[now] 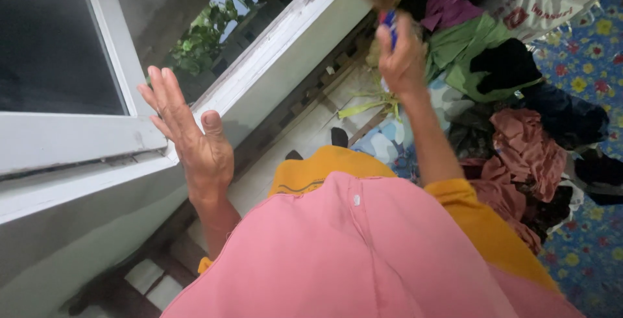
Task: The person uses a feather duster to wipe the window frame and sill. The person repeatedly wipes the same areas of the window frame and sill with the duster.
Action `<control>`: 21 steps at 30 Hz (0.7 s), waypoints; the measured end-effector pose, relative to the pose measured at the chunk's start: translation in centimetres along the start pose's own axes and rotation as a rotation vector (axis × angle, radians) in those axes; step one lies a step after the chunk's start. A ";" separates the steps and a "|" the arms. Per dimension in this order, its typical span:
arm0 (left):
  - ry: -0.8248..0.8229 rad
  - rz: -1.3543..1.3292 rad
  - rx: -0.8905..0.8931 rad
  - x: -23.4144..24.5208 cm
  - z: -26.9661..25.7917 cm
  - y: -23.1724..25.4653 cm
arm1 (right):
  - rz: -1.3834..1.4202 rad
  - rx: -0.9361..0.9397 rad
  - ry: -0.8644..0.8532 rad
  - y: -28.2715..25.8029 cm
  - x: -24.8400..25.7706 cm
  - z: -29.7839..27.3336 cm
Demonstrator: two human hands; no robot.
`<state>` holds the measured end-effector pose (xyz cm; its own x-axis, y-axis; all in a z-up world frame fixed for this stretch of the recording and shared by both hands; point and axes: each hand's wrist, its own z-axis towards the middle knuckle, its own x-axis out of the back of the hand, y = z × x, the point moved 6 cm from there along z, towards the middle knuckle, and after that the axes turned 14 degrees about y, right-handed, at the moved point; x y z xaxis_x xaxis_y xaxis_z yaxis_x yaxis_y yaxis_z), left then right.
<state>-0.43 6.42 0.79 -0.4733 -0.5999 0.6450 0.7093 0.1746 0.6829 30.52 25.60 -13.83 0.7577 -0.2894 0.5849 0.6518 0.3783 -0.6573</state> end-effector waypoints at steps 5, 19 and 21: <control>-0.012 0.037 0.052 0.6 -0.8 -1.8 | -0.084 0.163 0.044 5.5 -1.0 -0.1; -0.079 0.063 0.097 1.9 -0.4 -6.0 | -0.131 -0.439 -0.501 6.7 -10.9 -16.3; -0.069 0.058 0.062 2.4 -0.3 -6.5 | -0.109 -0.252 -0.757 1.6 -10.8 -17.5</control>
<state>-6.02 3.60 -2.24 -0.4688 -0.5327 0.7046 0.7041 0.2563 0.6622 23.97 13.93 -29.51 0.5217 0.3956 0.7559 0.7768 0.1460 -0.6126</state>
